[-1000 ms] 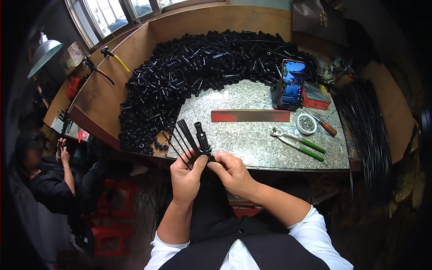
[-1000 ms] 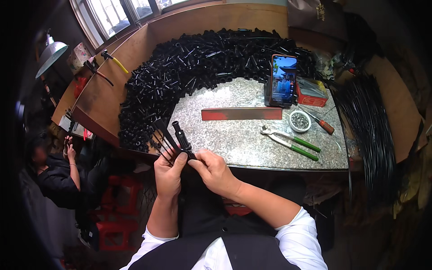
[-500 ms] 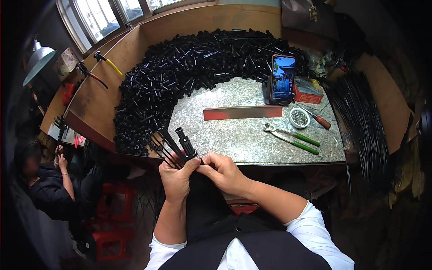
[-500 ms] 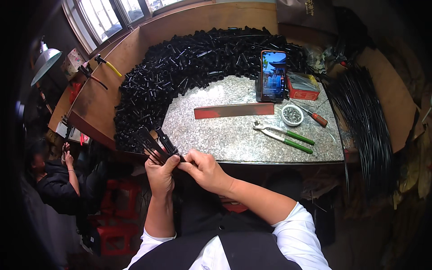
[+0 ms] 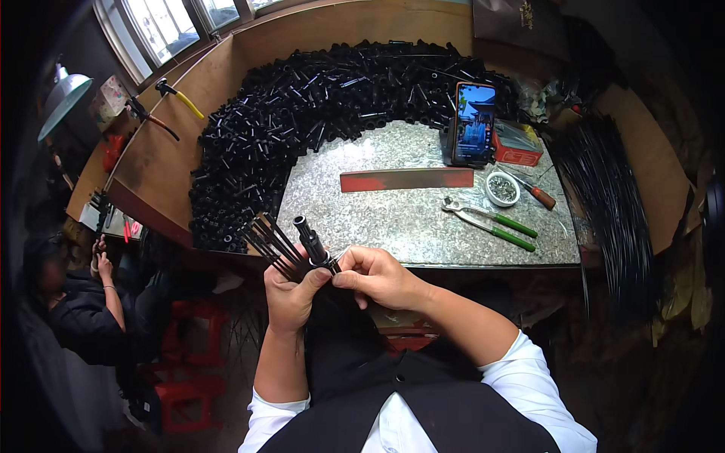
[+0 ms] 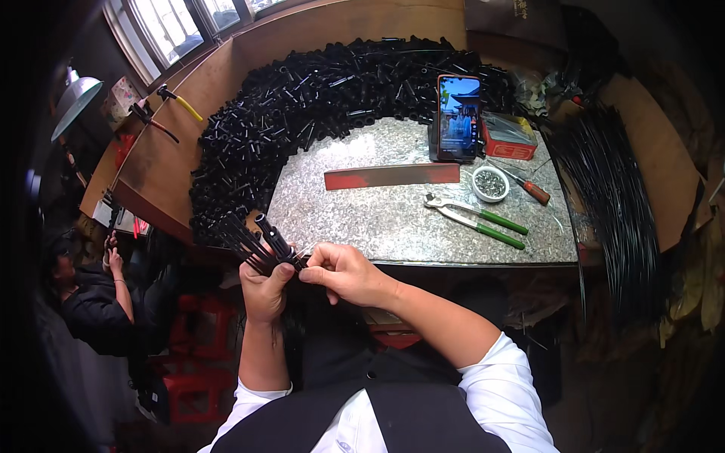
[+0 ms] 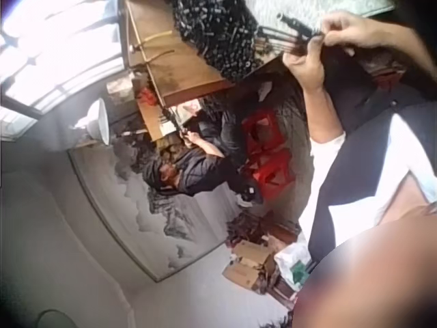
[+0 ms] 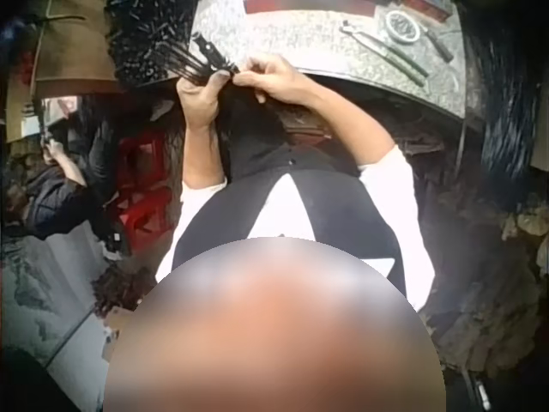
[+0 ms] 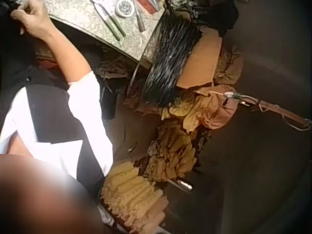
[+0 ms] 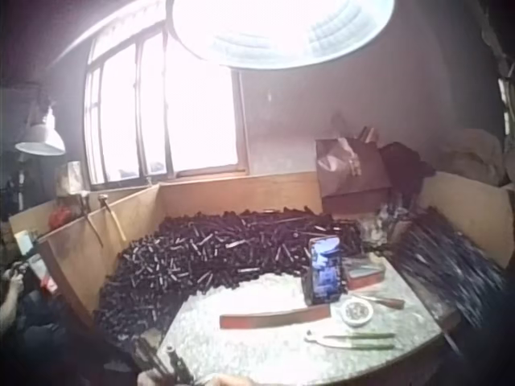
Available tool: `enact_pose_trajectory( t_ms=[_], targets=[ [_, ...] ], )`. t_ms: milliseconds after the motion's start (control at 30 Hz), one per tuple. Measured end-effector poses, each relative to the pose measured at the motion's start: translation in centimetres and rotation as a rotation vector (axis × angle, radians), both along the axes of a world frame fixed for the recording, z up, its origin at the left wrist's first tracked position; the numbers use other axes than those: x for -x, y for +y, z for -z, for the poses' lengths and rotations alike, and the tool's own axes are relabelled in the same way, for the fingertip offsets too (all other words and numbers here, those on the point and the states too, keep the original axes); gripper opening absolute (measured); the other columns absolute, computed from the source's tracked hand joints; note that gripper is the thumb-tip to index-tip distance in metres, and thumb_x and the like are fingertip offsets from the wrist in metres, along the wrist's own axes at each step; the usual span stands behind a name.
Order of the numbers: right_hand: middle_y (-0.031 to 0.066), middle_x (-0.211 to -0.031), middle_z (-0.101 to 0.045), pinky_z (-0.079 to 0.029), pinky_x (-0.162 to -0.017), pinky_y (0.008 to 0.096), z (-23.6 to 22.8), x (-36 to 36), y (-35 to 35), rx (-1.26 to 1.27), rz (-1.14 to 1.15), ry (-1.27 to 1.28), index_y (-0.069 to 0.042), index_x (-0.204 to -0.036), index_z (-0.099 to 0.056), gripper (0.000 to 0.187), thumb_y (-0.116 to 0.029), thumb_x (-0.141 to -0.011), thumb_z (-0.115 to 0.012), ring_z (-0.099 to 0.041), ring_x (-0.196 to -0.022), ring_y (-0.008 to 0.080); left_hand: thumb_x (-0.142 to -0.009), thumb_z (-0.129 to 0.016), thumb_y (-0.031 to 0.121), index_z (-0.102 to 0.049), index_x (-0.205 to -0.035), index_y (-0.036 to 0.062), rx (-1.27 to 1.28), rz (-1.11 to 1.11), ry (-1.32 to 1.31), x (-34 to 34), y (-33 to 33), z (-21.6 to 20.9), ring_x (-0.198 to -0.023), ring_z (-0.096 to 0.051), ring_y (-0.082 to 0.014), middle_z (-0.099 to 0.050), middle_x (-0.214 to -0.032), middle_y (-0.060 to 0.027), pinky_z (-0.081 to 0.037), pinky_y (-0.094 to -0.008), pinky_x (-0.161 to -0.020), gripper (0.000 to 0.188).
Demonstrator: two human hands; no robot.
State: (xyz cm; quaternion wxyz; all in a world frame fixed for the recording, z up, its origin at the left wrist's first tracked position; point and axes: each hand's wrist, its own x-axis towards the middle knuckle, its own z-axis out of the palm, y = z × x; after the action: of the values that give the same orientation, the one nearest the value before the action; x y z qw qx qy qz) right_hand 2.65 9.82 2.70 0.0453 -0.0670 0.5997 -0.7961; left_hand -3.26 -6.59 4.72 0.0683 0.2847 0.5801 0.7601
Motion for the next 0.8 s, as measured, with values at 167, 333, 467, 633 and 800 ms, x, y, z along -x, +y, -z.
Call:
enact_pose_trajectory(
  t_ms=[167,333,467,633,800],
  targets=[
    [0.0018,-0.077,-0.056,-0.048,-0.049,0.0223,-0.1,0.3,0.7,0.109,-0.096,-0.060,-0.004,-0.082,-0.054,0.014,-0.012,-0.088,-0.064,-0.054,-0.056,0.0094,-0.079,-0.073,0.008,-0.065,-0.102,-0.0041,0.056,0.225,-0.011,1.4,-0.4,-0.2,-0.086,-0.059,-0.0122,-0.064,-0.092,-0.0039,-0.046,-0.0267,-0.080,0.027],
    [0.0024,-0.075,-0.055,-0.045,-0.043,0.0204,0.1,0.2,-0.4,0.161,0.069,0.009,-0.004,-0.078,-0.053,0.018,-0.013,-0.088,-0.065,-0.054,-0.052,0.0078,-0.085,-0.068,0.009,-0.061,-0.109,-0.0037,0.009,0.220,-0.190,1.0,0.0,-0.1,-0.086,-0.060,-0.0110,-0.065,-0.091,-0.0045,-0.048,-0.0259,-0.080,0.028],
    [0.0056,-0.073,-0.054,-0.042,-0.045,0.0234,0.3,0.8,-2.0,0.023,0.301,0.068,-0.001,-0.075,-0.051,0.022,-0.013,-0.086,-0.066,-0.054,-0.055,0.0092,-0.085,-0.066,0.005,-0.037,-0.129,-0.0041,-0.072,-0.191,0.042,-2.2,3.3,0.5,-0.089,-0.056,-0.0095,-0.058,-0.101,-0.0055,-0.047,-0.0237,-0.077,0.053],
    [0.0040,-0.081,-0.054,-0.045,-0.066,0.0255,1.3,1.4,-3.0,-0.311,0.397,0.272,0.000,-0.077,-0.051,0.013,-0.002,-0.085,-0.061,-0.053,-0.072,0.0111,-0.085,-0.062,0.003,-0.038,-0.125,-0.0077,0.163,-0.397,0.193,-1.9,3.2,0.9,-0.084,-0.055,-0.0127,-0.056,-0.094,-0.0082,-0.047,-0.0272,-0.074,0.048],
    [0.0068,-0.079,-0.053,-0.046,-0.064,0.0250,0.1,0.9,-3.7,-0.441,0.467,0.461,0.000,-0.080,-0.053,0.008,-0.001,-0.085,-0.060,-0.053,-0.071,0.0129,-0.086,-0.058,0.003,-0.041,-0.118,-0.0074,0.253,-0.345,0.268,-0.8,1.6,0.6,-0.080,-0.055,-0.0152,-0.055,-0.089,-0.0092,-0.046,-0.0295,-0.071,0.037]
  ],
)
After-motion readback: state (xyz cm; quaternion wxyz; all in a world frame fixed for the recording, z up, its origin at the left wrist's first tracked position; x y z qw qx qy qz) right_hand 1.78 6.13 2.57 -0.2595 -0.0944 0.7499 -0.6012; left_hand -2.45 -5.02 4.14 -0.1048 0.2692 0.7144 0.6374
